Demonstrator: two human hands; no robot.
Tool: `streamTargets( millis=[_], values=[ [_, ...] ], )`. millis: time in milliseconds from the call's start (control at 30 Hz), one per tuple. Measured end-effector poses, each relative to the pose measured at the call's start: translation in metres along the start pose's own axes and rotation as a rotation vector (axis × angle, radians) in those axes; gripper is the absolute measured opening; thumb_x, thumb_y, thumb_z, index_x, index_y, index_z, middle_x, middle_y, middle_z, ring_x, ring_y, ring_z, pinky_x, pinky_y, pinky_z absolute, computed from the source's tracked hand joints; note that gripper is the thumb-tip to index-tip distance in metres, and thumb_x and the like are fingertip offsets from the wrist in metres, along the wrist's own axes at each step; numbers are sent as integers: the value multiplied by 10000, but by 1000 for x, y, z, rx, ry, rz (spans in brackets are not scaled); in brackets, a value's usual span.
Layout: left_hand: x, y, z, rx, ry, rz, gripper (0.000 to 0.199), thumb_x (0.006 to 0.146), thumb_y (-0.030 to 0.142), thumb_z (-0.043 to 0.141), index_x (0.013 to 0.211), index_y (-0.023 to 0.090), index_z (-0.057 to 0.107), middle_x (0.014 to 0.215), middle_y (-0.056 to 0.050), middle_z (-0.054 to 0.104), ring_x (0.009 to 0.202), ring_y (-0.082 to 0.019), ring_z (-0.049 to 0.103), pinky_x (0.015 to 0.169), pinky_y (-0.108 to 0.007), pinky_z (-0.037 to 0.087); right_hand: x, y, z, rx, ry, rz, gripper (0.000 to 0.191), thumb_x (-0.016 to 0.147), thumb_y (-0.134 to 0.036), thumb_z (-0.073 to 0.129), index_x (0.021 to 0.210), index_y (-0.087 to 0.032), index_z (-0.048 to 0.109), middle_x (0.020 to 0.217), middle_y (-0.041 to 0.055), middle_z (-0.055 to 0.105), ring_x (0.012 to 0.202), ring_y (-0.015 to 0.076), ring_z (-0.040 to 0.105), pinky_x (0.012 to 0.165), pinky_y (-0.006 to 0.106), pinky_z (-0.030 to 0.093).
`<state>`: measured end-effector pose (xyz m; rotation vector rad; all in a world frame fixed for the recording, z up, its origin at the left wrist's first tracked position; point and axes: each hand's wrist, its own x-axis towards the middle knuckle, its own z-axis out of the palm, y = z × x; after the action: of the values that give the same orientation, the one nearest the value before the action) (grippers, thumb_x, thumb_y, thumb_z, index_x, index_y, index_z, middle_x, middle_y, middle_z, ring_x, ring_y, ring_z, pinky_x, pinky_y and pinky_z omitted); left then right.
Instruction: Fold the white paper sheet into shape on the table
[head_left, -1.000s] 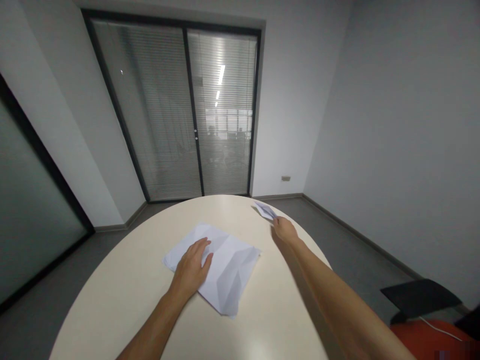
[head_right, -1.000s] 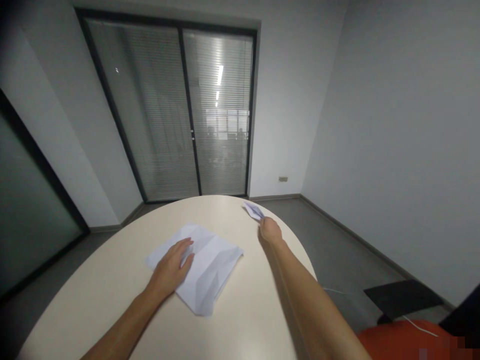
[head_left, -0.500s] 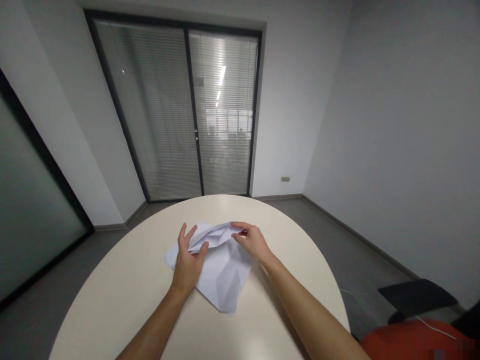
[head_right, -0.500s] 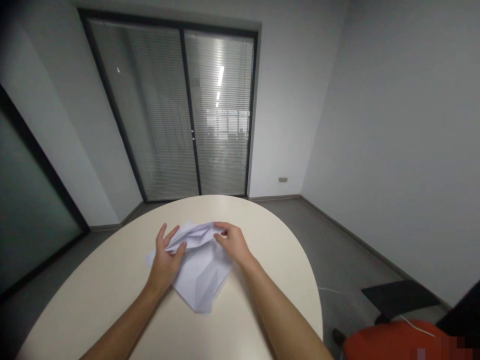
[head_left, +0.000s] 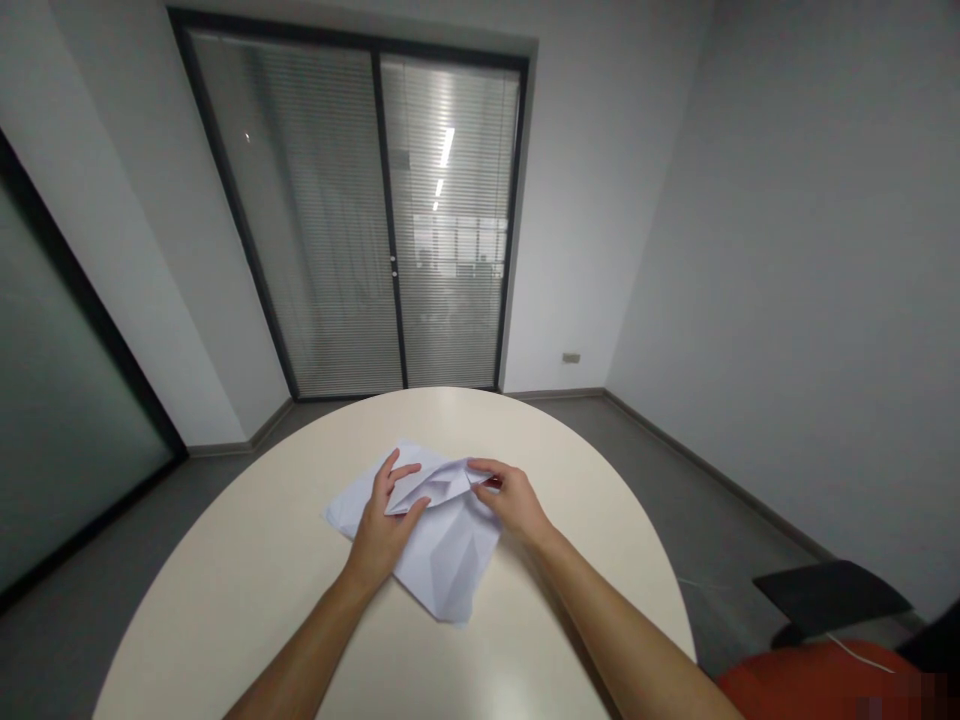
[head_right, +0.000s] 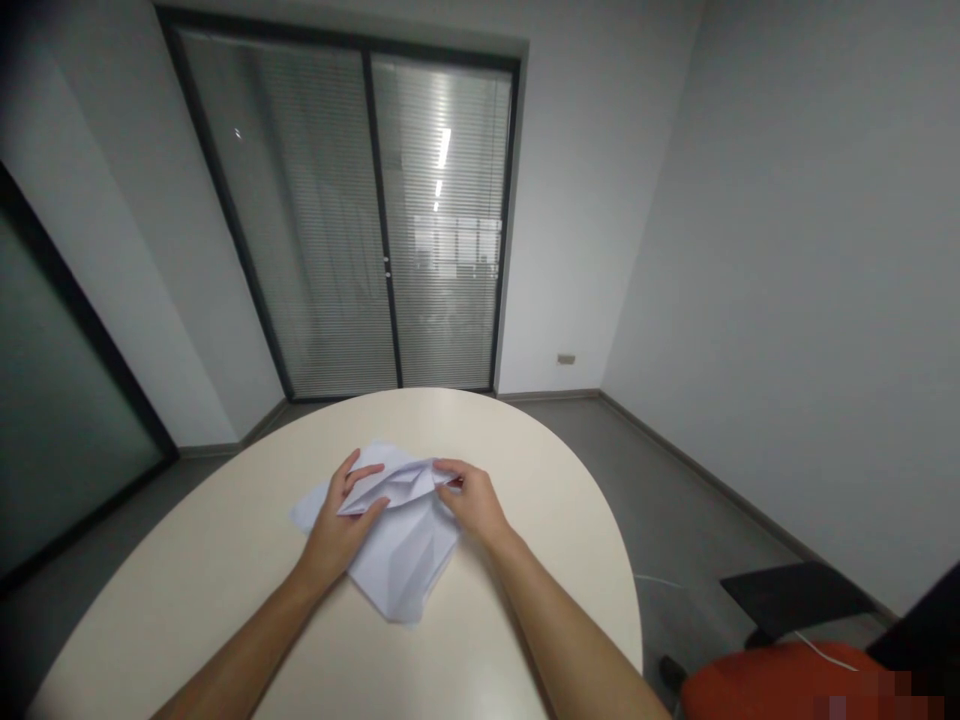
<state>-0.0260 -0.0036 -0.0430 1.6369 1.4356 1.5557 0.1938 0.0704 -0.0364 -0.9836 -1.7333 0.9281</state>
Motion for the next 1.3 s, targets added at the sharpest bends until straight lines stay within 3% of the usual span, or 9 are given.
streamTargets(
  millis=[233, 333, 467, 667, 767, 867, 1100, 1200, 1300],
  values=[
    [3, 1, -1, 48, -7, -8, 659, 834, 368, 674, 1429, 243, 419, 1355, -129, 636, 1283, -261, 588, 999, -396, 501, 1, -3, -3, -97, 30, 39, 336, 905, -478, 593, 987, -191, 747, 1013, 89, 774, 913, 249, 700, 891, 393, 524],
    [4, -1, -4, 95, 3, -50, 652, 834, 387, 669, 1421, 244, 422, 1364, -132, 636, 1244, -264, 622, 943, -372, 533, -1, -5, -3, -36, -22, 11, 393, 917, -575, 570, 939, -199, 684, 1113, 104, 746, 1038, 249, 676, 944, 389, 502],
    [4, -7, -8, 171, 3, -175, 785, 824, 466, 702, 1490, 251, 347, 1312, -140, 668, 896, -232, 738, 841, -372, 562, -5, -12, -4, 154, -118, -7, 421, 919, -638, 562, 925, -221, 616, 1374, 127, 636, 1299, 255, 559, 1041, 404, 449],
    [4, -6, -8, 304, -26, -269, 853, 772, 501, 756, 1494, 226, 396, 1097, -125, 746, 852, -255, 729, 784, -360, 550, -7, -28, -8, 287, -43, -34, 401, 939, -638, 533, 942, -237, 539, 1226, 118, 718, 1104, 226, 670, 977, 379, 483],
    [2, 1, -7, 356, -51, -235, 788, 760, 490, 761, 1449, 246, 466, 1159, -119, 733, 828, -246, 723, 780, -359, 548, -6, -33, -7, 338, 42, 7, 422, 917, -669, 531, 969, -252, 484, 1144, 107, 745, 976, 219, 702, 895, 361, 524],
    [1, 6, -7, 331, -89, -119, 613, 786, 447, 734, 1347, 268, 563, 1238, -82, 711, 963, -241, 712, 787, -322, 551, -5, -35, -6, 367, 103, 38, 424, 913, -673, 518, 991, -263, 442, 1128, 104, 747, 925, 218, 707, 832, 341, 541],
    [0, 13, -10, 314, -130, 98, 298, 902, 440, 584, 1086, 235, 699, 1154, -67, 724, 1045, -243, 676, 772, -302, 552, -3, -32, -3, 489, 202, 26, 397, 926, -645, 514, 1020, -275, 402, 1098, 79, 742, 781, 188, 670, 679, 283, 521],
    [0, 15, -10, 303, -126, 101, 317, 950, 472, 498, 976, 209, 674, 978, -72, 735, 920, -237, 687, 773, -317, 538, -2, -27, -2, 560, 228, -13, 368, 933, -621, 532, 997, -281, 408, 995, 29, 732, 689, 169, 625, 615, 264, 488],
    [-1, 14, -8, 294, -27, 57, 328, 962, 501, 464, 918, 213, 614, 817, -41, 696, 759, -222, 674, 707, -316, 525, -1, -17, -2, 498, 212, -67, 314, 943, -568, 553, 1015, -287, 433, 801, -32, 664, 619, 151, 569, 570, 240, 438]
  ],
)
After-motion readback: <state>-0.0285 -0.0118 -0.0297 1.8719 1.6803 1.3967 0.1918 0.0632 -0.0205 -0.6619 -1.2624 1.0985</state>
